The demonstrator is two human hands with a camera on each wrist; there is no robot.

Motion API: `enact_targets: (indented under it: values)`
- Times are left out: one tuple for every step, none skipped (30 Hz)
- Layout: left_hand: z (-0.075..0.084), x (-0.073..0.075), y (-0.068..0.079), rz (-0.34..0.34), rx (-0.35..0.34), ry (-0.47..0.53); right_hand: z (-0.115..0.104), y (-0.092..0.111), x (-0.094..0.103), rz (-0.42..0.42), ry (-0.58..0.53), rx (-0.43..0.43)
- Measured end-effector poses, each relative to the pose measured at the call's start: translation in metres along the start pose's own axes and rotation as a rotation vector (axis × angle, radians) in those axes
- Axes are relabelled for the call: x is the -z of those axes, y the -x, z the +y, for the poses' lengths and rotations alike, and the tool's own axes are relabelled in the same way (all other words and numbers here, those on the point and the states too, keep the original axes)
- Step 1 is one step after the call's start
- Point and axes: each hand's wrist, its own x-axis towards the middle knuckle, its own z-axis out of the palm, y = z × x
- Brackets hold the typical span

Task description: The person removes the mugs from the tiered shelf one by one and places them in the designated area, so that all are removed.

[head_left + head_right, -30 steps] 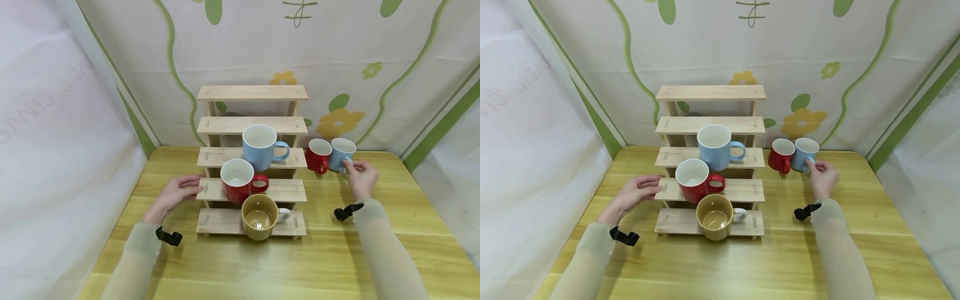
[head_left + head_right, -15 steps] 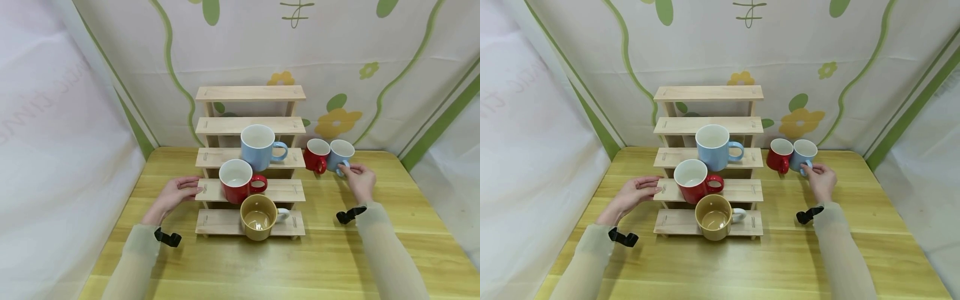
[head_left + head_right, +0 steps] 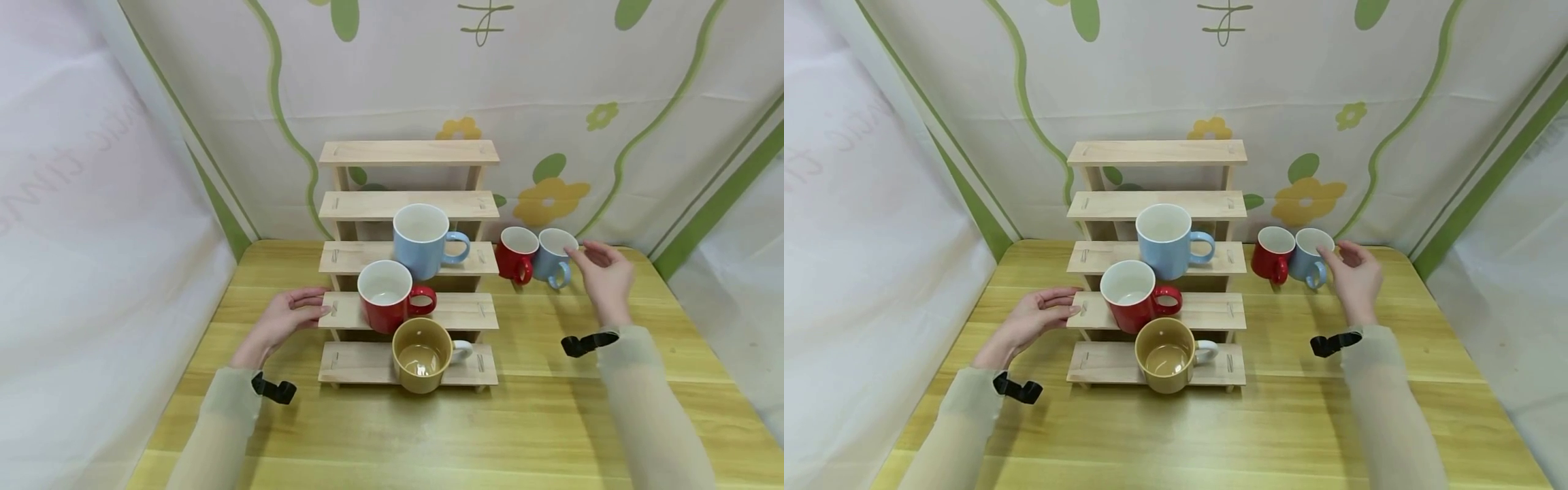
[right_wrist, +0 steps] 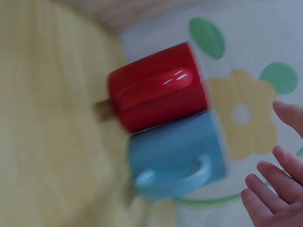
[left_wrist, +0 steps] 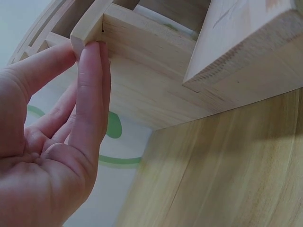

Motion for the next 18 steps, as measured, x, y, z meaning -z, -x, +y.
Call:
enact_targets:
  values:
    - [0.0, 0.0, 0.0, -0.002, -0.008, -0.003, -0.006, 0.001, 0.0, -0.001, -0.009, 0.017]
    - [0.0, 0.001, 0.0, -0.008, -0.017, -0.008, -0.012, 0.002, -0.001, -0.003, -0.02, 0.031]
    - [0.0, 0.001, 0.0, -0.01, -0.023, -0.011, -0.017, 0.003, -0.001, -0.007, -0.026, 0.043]
    - [0.0, 0.001, 0.001, -0.015, -0.03, -0.015, -0.021, 0.005, -0.001, -0.012, -0.031, 0.055]
    - [0.001, 0.001, 0.001, -0.016, -0.034, -0.018, -0.026, 0.006, -0.002, -0.022, -0.03, 0.065]
    - [0.001, 0.001, 0.001, -0.02, -0.036, -0.021, -0.03, 0.007, -0.003, -0.036, -0.027, 0.068]
    - [0.001, 0.001, 0.001, -0.024, -0.038, -0.023, -0.034, 0.009, -0.004, -0.053, -0.026, 0.074]
    - [0.002, 0.001, 0.002, -0.03, -0.037, -0.023, -0.038, 0.011, -0.005, -0.071, -0.031, 0.079]
    - [0.002, 0.001, 0.002, -0.034, -0.034, -0.021, -0.042, 0.013, -0.006, -0.089, -0.033, 0.086]
    - [0.003, 0.001, 0.003, -0.042, -0.032, -0.019, -0.045, 0.014, -0.008, -0.107, -0.04, 0.092]
    - [0.004, 0.002, 0.003, -0.047, -0.027, -0.015, -0.048, 0.016, -0.01, -0.124, -0.052, 0.098]
    - [0.004, 0.002, 0.004, -0.054, -0.022, -0.012, -0.05, 0.018, -0.012, -0.139, -0.07, 0.105]
    - [0.005, 0.002, 0.004, -0.057, -0.014, -0.005, -0.052, 0.02, -0.014, -0.152, -0.09, 0.114]
    - [0.005, 0.003, 0.005, -0.062, -0.006, 0.002, -0.054, 0.021, -0.016, -0.164, -0.105, 0.125]
    - [0.005, 0.003, 0.005, -0.064, 0.003, 0.01, -0.056, 0.023, -0.018, -0.174, -0.114, 0.139]
    - [0.005, 0.004, 0.006, -0.064, 0.015, 0.018, -0.057, 0.024, -0.02, -0.186, -0.122, 0.152]
    - [0.005, 0.004, 0.006, -0.063, 0.028, 0.025, -0.059, 0.025, -0.022, -0.196, -0.124, 0.165]
    - [0.005, 0.005, 0.006, -0.063, 0.038, 0.032, -0.06, 0.027, -0.024, -0.207, -0.128, 0.179]
